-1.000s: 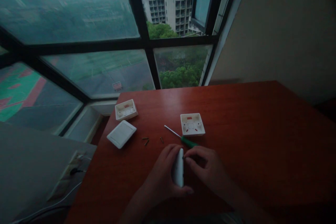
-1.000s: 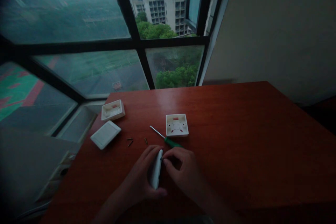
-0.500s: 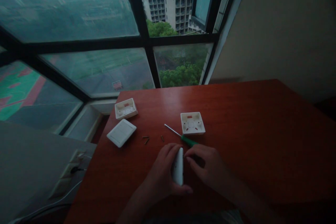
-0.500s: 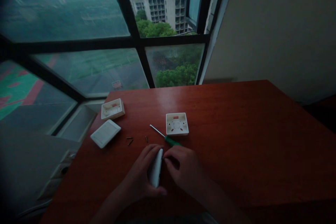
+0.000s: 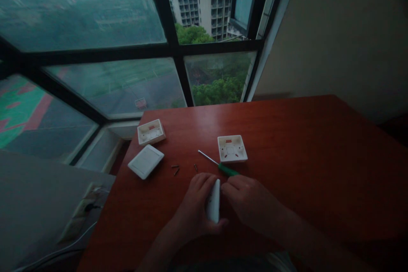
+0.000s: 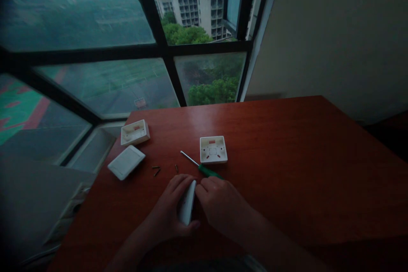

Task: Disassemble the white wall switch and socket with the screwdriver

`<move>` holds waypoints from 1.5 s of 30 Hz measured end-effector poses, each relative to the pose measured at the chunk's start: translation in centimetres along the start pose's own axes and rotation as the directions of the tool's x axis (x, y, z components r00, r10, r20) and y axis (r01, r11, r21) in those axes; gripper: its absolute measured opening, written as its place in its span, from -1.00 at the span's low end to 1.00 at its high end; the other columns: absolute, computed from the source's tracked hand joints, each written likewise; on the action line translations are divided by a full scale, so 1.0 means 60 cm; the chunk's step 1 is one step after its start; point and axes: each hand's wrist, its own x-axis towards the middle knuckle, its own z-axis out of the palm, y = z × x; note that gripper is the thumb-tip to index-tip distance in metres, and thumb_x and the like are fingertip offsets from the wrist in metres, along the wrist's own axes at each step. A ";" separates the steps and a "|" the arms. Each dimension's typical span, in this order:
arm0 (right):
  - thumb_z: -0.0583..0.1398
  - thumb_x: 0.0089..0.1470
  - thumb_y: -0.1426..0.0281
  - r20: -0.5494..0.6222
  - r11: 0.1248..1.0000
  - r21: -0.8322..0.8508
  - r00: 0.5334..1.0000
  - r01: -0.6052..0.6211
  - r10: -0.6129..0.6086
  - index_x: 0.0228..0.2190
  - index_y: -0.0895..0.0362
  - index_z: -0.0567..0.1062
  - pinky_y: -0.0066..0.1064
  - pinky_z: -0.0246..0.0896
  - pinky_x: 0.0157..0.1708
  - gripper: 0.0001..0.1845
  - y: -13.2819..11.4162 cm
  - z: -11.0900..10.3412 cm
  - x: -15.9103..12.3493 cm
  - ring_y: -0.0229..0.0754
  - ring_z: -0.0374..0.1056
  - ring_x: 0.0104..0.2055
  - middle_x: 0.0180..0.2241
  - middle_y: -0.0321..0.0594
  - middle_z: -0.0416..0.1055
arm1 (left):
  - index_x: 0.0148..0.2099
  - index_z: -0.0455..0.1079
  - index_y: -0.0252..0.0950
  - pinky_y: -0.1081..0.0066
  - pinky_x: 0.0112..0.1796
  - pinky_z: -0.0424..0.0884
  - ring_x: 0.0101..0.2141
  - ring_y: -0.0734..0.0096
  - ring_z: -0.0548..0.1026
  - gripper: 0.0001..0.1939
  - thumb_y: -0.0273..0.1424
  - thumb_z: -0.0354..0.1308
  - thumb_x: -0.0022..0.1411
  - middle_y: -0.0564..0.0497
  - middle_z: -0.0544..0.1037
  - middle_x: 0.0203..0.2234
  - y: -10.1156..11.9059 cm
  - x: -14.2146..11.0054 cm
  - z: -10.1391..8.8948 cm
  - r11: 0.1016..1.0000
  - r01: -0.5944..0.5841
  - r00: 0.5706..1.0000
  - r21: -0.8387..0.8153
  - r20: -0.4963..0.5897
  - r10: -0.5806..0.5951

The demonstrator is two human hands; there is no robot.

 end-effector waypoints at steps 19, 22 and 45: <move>0.10 0.05 0.59 0.069 0.963 0.209 0.985 -0.170 0.159 -0.41 0.15 0.50 -0.42 0.16 -0.34 -0.80 -0.013 0.044 -0.013 -0.19 0.41 -0.35 -0.38 -0.20 0.52 | 0.14 0.22 -0.26 -0.03 0.08 0.17 -0.03 -0.05 0.32 -0.14 -0.27 0.36 -0.27 -0.15 0.40 -0.03 0.016 -0.003 -0.013 0.980 -0.087 0.989 0.179 0.136 0.063; 0.08 0.09 0.56 0.081 0.875 0.404 0.963 -0.267 0.257 -0.47 0.12 0.52 -0.46 0.17 -0.39 -0.76 -0.015 0.049 -0.010 -0.23 0.43 -0.40 -0.41 -0.24 0.55 | 0.14 0.22 -0.26 -0.03 0.07 0.19 -0.04 -0.04 0.34 -0.15 -0.27 0.36 -0.26 -0.14 0.41 -0.04 0.019 -0.002 -0.013 0.980 -0.108 0.986 0.168 0.148 0.083; 0.13 0.10 0.55 -0.163 0.848 0.460 0.914 -0.263 0.372 -0.32 0.13 0.52 -0.38 0.26 -0.25 -0.83 -0.023 0.074 0.044 -0.18 0.44 -0.30 -0.34 -0.22 0.54 | 0.29 0.07 -0.14 0.04 0.11 0.27 0.13 -0.10 0.26 0.10 -0.16 0.48 -0.28 -0.20 0.22 0.14 -0.034 -0.036 -0.021 0.997 0.028 0.995 -0.077 -0.098 -0.036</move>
